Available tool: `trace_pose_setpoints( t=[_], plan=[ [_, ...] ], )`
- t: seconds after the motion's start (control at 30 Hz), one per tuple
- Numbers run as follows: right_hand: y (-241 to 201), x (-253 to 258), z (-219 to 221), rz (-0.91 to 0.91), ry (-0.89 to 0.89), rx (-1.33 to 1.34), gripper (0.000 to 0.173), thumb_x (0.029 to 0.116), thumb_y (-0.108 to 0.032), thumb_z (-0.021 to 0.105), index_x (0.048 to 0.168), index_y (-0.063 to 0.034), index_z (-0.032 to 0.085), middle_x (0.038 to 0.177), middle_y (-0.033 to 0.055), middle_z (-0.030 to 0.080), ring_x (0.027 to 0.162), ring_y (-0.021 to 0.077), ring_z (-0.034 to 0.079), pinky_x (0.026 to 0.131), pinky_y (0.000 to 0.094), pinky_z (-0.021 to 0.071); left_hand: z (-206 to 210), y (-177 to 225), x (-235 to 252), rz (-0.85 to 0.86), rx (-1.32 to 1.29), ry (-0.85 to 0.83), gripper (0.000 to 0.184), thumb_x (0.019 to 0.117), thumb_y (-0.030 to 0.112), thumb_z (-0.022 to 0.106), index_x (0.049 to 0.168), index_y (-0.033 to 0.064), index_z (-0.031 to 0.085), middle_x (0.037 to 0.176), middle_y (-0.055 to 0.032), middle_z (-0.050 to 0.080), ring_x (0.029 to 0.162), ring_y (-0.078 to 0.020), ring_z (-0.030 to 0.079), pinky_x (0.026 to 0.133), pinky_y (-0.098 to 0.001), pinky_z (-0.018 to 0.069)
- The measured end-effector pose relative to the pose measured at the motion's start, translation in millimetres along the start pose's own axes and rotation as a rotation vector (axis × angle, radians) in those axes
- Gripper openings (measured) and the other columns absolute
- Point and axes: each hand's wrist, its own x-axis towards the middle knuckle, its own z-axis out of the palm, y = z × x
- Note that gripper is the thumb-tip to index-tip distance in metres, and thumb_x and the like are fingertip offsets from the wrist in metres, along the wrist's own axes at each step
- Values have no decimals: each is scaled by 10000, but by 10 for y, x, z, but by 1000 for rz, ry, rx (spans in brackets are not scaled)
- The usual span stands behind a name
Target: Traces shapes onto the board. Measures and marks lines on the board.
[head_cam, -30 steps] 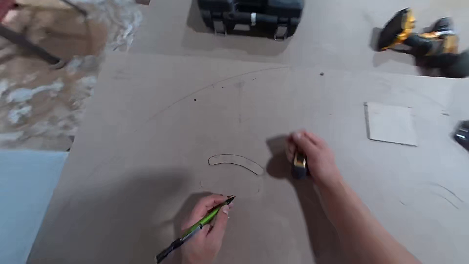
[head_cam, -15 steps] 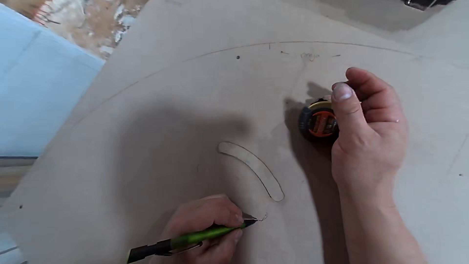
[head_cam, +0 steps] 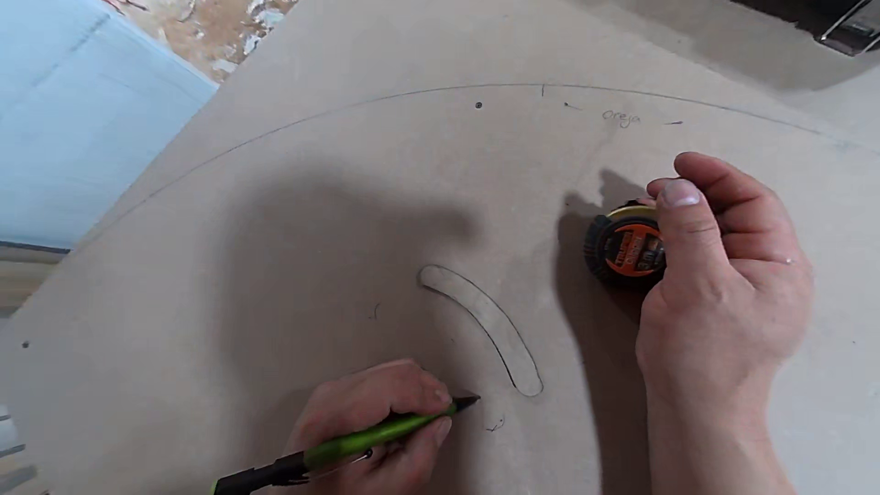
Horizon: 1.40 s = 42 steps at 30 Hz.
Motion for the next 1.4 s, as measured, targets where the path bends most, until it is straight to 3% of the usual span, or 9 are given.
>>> trace_pose_setpoints(
  t=[0.17,0.33,0.47,0.57,0.7,0.8,0.9,1.03,1.4],
  plan=[
    [-6,4,10,4,5,-17,304,1061,-215,563,1316,-55,613,1112,10,695,1001,103,682,900,280,580,-67,-18,38,59,-22,-129,102,925,145,741,1004,102,691,936,-16,725,857,-98,698,731,-240,599],
    [-17,2,11,-9,10,-23,284,1063,-204,559,1301,-63,621,1102,8,698,991,107,685,885,275,583,35,36,10,-79,29,130,122,944,183,746,1060,151,726,953,0,745,733,-73,710,591,-203,608],
    [-72,-19,18,13,1,-65,294,1076,-225,531,1318,-80,612,1126,-14,692,988,83,684,879,249,575,15,3,15,-37,37,101,120,940,175,740,1049,133,715,960,-3,741,766,-67,704,623,-191,598],
    [-71,-16,26,7,5,-69,300,1075,-231,532,1324,-83,612,1134,-19,690,993,76,681,881,242,570,72,32,15,-102,36,232,121,945,181,746,1060,145,732,949,-19,754,708,-98,718,568,-220,613],
    [-60,-15,34,5,9,-70,305,1071,-233,541,1326,-83,615,1140,-20,689,1002,75,677,889,242,567,64,35,20,-104,41,250,125,952,180,735,1071,140,728,963,-14,749,718,-92,713,583,-218,614],
    [-46,-12,29,3,10,-63,307,1071,-225,542,1328,-75,615,1151,-15,687,1014,76,675,900,247,566,133,91,18,-193,67,517,107,962,197,727,1038,122,714,875,-26,755,677,-132,723,584,-265,634],
    [-47,-14,22,6,-2,-46,308,1071,-225,539,1330,-72,607,1161,-14,685,1023,77,675,909,251,565,245,159,-2,-229,56,813,59,952,81,684,991,47,655,811,-47,741,648,-139,722,560,-266,627],
    [6,27,24,-25,-5,-5,280,1063,-193,553,1304,-64,615,1130,-17,691,1029,85,673,928,274,567,403,226,42,-275,119,982,62,938,32,663,976,-8,635,790,-67,732,640,-147,718,554,-271,628],
    [-37,-12,14,30,9,-3,309,1071,-203,532,1337,-57,591,1149,-12,676,1032,80,672,925,265,566,432,239,98,-324,125,1057,33,924,18,642,941,-2,622,762,-62,724,627,-144,723,540,-269,632]
  ],
)
